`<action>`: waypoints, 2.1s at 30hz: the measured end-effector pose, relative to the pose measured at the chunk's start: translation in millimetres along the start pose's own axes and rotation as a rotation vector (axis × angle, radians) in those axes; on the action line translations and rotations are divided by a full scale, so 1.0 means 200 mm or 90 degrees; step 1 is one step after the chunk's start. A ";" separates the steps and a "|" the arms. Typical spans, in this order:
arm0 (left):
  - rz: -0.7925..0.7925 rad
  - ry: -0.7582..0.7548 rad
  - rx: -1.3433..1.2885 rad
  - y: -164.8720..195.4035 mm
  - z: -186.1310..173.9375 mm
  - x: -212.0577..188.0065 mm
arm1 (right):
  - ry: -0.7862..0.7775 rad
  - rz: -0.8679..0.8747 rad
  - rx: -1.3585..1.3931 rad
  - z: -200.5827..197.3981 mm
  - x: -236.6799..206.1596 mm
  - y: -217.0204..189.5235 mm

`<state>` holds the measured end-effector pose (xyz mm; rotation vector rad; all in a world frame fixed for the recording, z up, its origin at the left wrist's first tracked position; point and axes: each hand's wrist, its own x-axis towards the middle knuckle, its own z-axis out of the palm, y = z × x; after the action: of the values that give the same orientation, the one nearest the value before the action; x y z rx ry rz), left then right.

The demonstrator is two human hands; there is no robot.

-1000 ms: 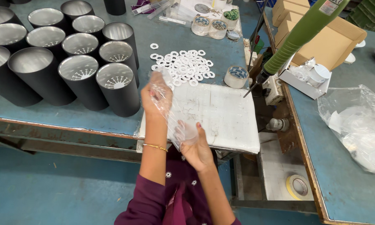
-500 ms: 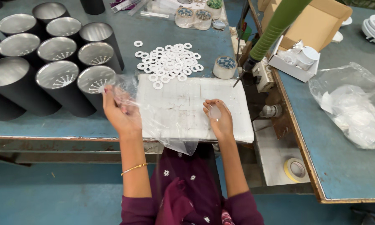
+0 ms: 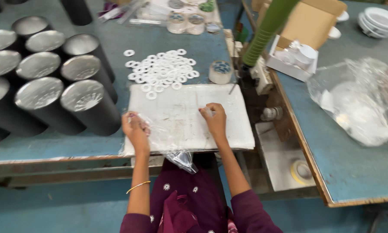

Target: The person places white plastic components into small clear plastic bags at a workstation. They open each bag, insert one or more components, and set the filled bags aside. The person repeats this process multiple times throughout the clip.

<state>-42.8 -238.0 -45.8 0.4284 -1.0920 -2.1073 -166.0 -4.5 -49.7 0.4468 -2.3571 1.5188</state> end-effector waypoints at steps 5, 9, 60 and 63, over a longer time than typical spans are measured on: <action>0.020 -0.049 0.033 -0.05 -0.05 0.04 | 0.106 -0.046 -0.186 -0.10 -0.05 -0.10; 0.024 -0.085 0.033 -0.02 -0.06 0.02 | 0.170 -0.032 -0.232 -0.33 -0.18 -0.21; 0.098 -0.203 0.235 0.06 -0.02 -0.15 | 0.193 0.229 0.241 -2.38 -0.08 0.00; 0.099 -0.199 0.236 0.06 -0.02 -0.15 | 0.155 0.247 0.255 -2.33 -0.08 0.01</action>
<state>-15.1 -223.3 -39.5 0.1773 -1.6548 -1.8754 -114.5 423.1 126.8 -0.1225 -2.0284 2.0972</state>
